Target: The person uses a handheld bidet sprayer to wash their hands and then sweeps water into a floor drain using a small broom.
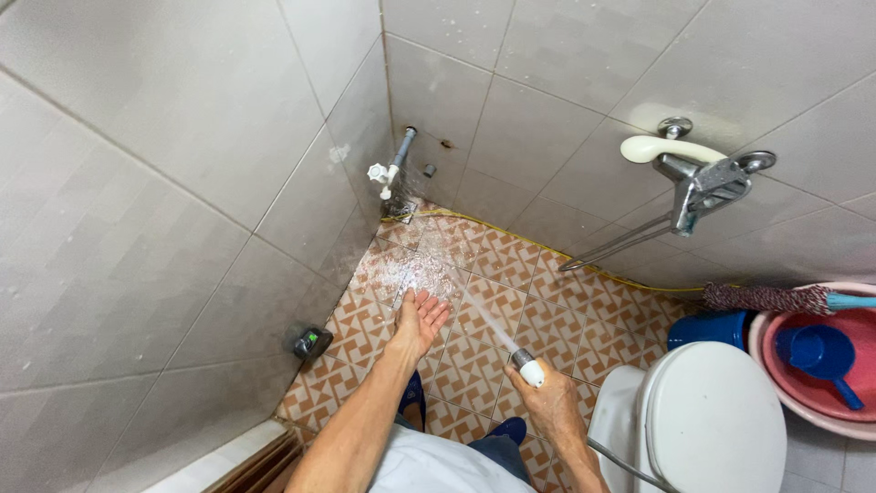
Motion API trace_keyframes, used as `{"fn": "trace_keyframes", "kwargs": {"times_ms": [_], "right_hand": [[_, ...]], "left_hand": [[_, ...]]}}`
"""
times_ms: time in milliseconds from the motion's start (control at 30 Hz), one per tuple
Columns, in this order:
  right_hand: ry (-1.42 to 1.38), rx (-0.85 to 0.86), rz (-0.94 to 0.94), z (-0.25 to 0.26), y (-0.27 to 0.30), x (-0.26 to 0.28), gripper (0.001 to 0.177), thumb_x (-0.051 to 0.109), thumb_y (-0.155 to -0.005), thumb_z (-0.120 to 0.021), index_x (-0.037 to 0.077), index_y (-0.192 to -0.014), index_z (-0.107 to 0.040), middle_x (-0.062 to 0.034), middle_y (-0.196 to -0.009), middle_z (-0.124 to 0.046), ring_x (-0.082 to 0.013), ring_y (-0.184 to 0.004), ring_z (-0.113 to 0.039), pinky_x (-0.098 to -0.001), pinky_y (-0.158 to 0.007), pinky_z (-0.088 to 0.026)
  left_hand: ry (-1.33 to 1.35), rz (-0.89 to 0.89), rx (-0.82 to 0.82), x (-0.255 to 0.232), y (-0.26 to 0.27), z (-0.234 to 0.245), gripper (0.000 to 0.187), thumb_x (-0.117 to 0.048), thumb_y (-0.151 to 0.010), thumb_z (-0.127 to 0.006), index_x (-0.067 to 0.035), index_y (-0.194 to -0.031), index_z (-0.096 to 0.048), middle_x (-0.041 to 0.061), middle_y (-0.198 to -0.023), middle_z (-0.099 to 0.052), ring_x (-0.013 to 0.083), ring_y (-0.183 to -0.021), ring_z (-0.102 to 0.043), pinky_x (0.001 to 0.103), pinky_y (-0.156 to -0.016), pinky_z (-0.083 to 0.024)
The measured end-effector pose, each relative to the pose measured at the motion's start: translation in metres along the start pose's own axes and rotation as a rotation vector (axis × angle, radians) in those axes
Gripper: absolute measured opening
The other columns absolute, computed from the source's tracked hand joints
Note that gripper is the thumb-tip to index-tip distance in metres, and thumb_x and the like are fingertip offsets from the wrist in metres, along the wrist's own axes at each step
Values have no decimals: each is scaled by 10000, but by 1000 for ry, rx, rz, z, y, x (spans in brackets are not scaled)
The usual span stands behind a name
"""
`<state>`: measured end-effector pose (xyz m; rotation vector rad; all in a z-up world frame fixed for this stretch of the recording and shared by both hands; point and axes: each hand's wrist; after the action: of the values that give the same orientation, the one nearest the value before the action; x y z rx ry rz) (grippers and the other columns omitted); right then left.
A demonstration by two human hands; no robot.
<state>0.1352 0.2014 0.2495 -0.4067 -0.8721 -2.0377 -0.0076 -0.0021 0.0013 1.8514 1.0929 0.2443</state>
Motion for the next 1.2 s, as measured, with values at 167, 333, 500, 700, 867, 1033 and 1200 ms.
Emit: {"fn": "trace_keyframes", "kwargs": {"times_ms": [167,333,500,700,867,1033,1200], "right_hand": [[-60,-64,-98,1,-2,2,377,389,-854,-802,15,-834,-762,-94,-570,-633,-165,-512,-540,-378,-500,-430],[-76,-26,-33,0,2,7,329,375,-840,-789,51,-893,-783,-53,-563,-638,-141,-493,-541,-356,-473,-427],[-120,41,-124,3,5,16,306,354,-844,-775,74,-967,-772,-46,-565,-632,-149,-466,-552,-368,-445,-437],[-44,56,-37,8,10,19,316,379,-851,-765,75,-936,-772,-48,-544,-634,-163,-459,-554,-366,-449,-431],[-46,5,13,10,14,12,348,372,-852,-788,28,-864,-736,-65,-535,-626,-157,-463,-568,-341,-459,-447],[-76,46,-16,7,12,0,292,337,-837,-789,48,-863,-758,-58,-551,-651,-147,-485,-584,-345,-451,-452],[-84,-24,78,14,8,-6,275,309,-826,-795,41,-870,-754,-58,-554,-661,-158,-481,-599,-343,-454,-468]], "left_hand": [[8,7,9,-10,-2,-2,678,-502,-1042,-392,-43,-1540,-369,200,-1572,-437,349,-1301,-578,477,-1094,-481],[0,14,8,-11,-4,-1,689,-513,-1040,-387,-39,-1540,-368,205,-1575,-436,355,-1302,-581,472,-1098,-481],[-15,28,11,-8,-2,-2,678,-504,-1042,-391,-45,-1540,-356,201,-1572,-434,354,-1316,-580,464,-1101,-483],[-24,40,-5,-12,6,-7,657,-481,-1041,-401,-37,-1524,-369,199,-1552,-463,362,-1300,-583,472,-1095,-482],[-47,26,18,-22,0,-3,599,-422,-1049,-397,-30,-1501,-403,208,-1504,-509,334,-1289,-595,453,-1076,-511],[-47,25,77,-25,-37,-8,547,-362,-1049,-408,-1,-1457,-453,209,-1445,-573,330,-1271,-612,438,-1055,-529],[-12,7,72,1,-88,-35,454,-258,-1043,-496,0,-1416,-482,198,-1412,-557,310,-1231,-589,423,-1006,-563]]}}
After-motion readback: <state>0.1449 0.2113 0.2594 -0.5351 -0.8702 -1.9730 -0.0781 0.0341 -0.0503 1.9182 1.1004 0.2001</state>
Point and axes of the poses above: each hand's wrist, its own y-axis away from the middle knuckle, its own z-axis out of the back of the hand, x = y × z
